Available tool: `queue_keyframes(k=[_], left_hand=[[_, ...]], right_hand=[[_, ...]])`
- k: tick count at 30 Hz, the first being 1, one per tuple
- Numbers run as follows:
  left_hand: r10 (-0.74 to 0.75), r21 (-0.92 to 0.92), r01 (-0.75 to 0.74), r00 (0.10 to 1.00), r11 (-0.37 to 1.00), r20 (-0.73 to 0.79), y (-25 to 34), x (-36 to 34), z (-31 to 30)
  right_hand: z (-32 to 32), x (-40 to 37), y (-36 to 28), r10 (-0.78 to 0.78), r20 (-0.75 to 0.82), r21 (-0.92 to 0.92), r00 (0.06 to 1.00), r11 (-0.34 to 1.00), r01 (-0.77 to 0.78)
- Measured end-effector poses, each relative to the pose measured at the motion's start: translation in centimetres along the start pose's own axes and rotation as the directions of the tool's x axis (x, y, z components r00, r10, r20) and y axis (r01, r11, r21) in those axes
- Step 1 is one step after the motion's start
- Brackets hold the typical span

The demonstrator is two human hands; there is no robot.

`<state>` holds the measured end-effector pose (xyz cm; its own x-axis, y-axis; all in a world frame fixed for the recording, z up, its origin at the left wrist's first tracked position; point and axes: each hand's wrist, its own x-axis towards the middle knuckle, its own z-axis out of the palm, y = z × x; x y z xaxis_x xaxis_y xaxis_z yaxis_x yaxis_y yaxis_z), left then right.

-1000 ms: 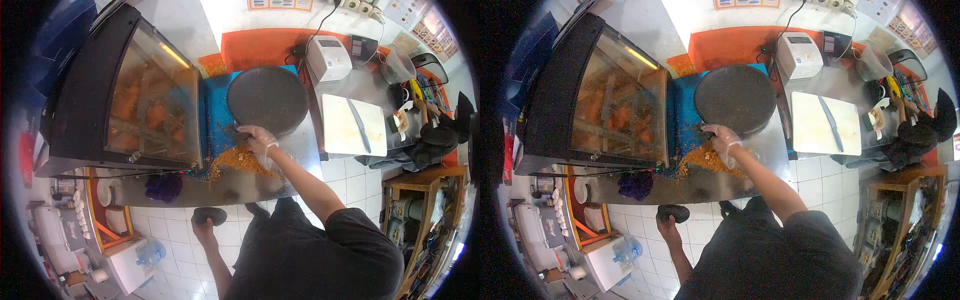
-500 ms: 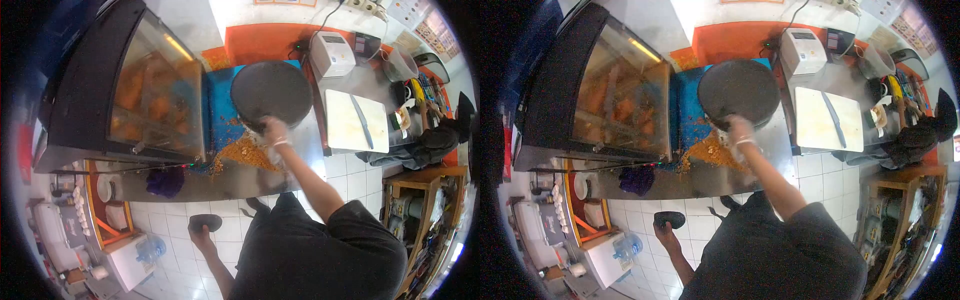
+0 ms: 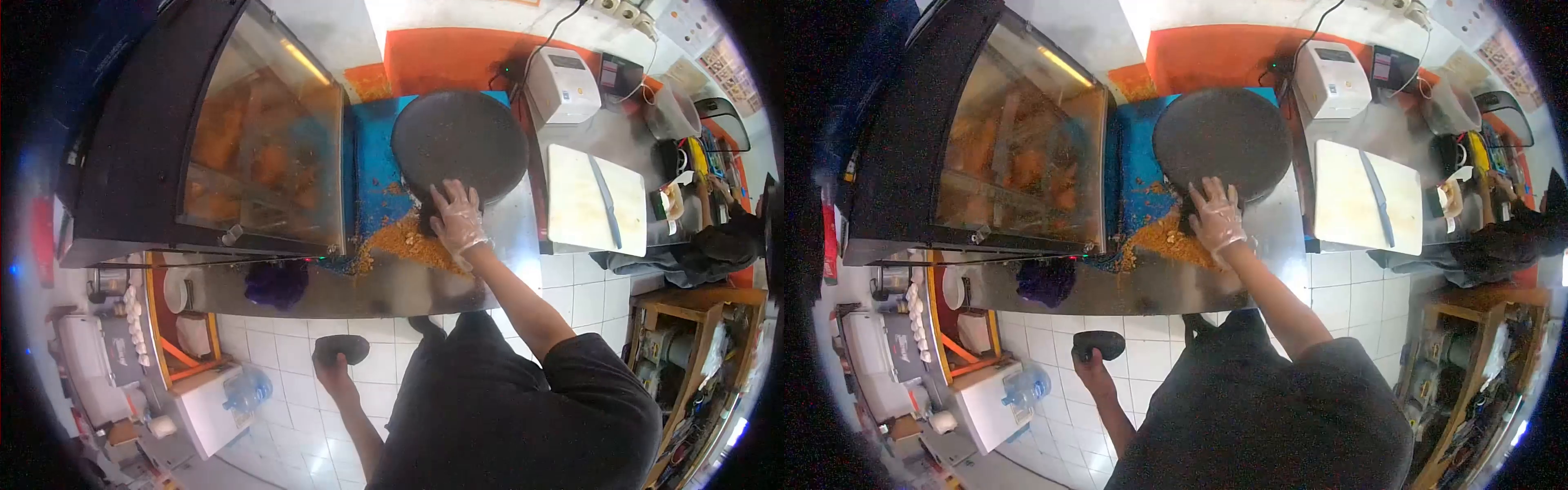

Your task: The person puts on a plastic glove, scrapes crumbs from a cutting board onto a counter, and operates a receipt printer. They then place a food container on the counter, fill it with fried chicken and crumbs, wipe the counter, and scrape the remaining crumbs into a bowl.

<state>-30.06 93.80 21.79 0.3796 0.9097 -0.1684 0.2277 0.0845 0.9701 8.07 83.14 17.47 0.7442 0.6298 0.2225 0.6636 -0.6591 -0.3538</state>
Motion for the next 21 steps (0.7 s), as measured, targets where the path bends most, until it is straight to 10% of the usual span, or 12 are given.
queue_keyframes(k=[3,5,8,13,21], left_hand=[[0.034,-0.073,-0.036,0.999,0.997,-0.025,-0.8,-0.6,-0.6],[0.005,-0.051,-0.007,0.999,0.999,-0.047,0.7,-1.0,-0.5],[0.004,-0.054,-0.008,0.998,0.999,-0.064,0.4,-1.2,-0.7],[0.060,-0.141,-0.063,0.998,0.988,-0.022,-0.2,-0.2,-0.4],[0.064,-0.133,-0.069,0.997,0.989,-0.036,0.8,0.7,1.0]], right_hand=[[2.0,0.4,3.9,-0.228,-0.026,0.075,0.973,0.970,0.229],[6.8,0.7,8.0,-0.184,-0.037,0.702,0.982,0.695,0.156],[-0.5,2.5,8.1,-0.228,0.102,0.518,0.968,0.843,0.144],[-7.8,4.2,2.6,0.035,-0.113,0.629,0.993,0.776,0.044],[-8.1,4.9,-0.1,-0.003,0.032,0.549,0.999,0.836,-0.015]])
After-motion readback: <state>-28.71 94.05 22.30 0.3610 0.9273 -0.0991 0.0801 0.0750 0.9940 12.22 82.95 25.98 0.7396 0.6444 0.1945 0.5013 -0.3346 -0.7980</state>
